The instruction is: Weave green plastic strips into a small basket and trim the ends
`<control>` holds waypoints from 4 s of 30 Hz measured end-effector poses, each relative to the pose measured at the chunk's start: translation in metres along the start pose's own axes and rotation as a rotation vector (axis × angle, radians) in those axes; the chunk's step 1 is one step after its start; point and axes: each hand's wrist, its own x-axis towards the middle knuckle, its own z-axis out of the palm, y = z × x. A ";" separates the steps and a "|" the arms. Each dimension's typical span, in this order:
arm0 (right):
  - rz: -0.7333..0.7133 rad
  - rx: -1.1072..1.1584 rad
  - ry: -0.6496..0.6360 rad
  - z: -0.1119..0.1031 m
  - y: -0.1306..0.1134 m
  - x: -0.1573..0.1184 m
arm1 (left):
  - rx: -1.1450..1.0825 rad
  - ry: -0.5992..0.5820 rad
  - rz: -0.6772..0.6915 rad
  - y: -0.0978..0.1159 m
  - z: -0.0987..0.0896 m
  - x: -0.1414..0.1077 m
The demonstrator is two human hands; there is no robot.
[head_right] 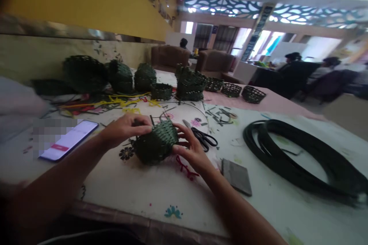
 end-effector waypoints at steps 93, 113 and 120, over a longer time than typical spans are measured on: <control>-0.015 -0.003 0.128 -0.014 0.022 0.014 | 0.037 0.245 0.283 -0.039 0.035 0.007; 0.035 0.110 0.306 0.000 0.012 0.010 | 0.423 0.323 0.607 -0.046 0.045 0.011; 0.106 0.206 0.386 -0.004 0.015 0.013 | 0.408 0.417 0.533 -0.039 0.045 0.007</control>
